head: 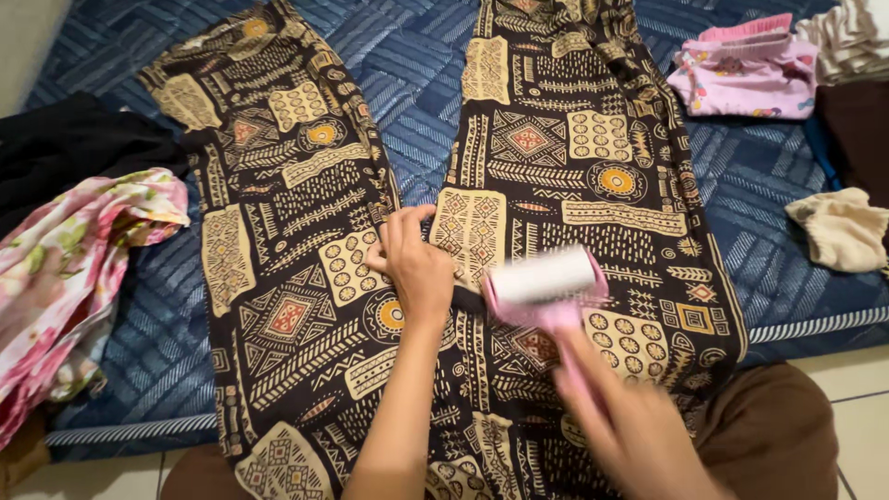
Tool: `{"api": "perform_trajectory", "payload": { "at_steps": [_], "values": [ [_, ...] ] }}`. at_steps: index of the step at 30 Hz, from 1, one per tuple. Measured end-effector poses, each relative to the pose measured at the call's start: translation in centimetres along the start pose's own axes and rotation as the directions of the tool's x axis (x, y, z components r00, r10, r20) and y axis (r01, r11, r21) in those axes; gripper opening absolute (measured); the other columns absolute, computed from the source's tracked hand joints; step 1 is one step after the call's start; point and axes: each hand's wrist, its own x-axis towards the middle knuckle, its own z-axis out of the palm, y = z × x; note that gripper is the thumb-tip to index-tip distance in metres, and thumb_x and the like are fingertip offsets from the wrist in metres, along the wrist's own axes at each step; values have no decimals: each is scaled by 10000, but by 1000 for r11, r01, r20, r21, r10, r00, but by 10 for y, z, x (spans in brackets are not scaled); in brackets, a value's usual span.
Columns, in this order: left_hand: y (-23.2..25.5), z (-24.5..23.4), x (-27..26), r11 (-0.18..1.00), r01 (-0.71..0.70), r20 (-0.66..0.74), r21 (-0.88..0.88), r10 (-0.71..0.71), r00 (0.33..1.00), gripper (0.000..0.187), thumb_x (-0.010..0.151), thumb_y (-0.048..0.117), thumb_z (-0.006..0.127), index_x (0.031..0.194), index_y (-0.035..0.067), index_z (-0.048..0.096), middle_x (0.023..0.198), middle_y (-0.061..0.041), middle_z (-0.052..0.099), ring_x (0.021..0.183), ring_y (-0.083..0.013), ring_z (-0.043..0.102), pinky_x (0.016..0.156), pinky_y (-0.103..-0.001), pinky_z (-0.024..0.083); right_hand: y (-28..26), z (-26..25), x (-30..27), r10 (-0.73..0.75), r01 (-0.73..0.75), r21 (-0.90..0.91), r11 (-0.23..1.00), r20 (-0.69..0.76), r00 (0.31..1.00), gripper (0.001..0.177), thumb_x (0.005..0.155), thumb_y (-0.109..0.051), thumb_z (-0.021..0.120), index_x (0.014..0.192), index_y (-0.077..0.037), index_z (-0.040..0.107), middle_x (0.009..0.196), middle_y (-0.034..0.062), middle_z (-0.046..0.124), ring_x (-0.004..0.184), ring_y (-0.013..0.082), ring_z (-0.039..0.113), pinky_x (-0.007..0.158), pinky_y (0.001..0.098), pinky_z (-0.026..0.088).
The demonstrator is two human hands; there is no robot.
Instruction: The person uses a pink lint roller to roll over a patterned shirt laid flat on a mattress. They repeatedly roll the shirt, flip it over, and continue rolling the other side.
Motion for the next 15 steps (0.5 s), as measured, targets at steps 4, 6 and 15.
{"api": "perform_trajectory", "payload": {
  "at_steps": [4,6,15],
  "values": [
    [-1,-1,0,997,4,-12,-79,-5,1000,333,774,-32,541,1034,122,680,1106,-3,628,1126,-182,555,990,-401,245,7,14,-46,180,-175,-60,983,97,979,728,916,-392,622,1595,-286,381,613,55,742,353,146,668,417,344,559],
    [-1,-2,0,997,0,-11,-78,-1,1000,239,814,11,556,975,131,685,1080,4,630,1109,-184,558,994,-409,243,-6,12,-21,223,-225,7,974,90,971,703,919,-396,618,1581,-302,399,569,120,721,387,202,688,459,392,560],
    [4,-3,-1,999,-1,40,37,-1,999,104,880,117,609,939,137,693,1057,-24,590,1092,-196,540,951,-416,261,-26,-26,233,-80,78,96,992,17,997,524,957,-375,591,1459,-227,556,750,116,723,635,222,713,652,391,549]
  ]
}}
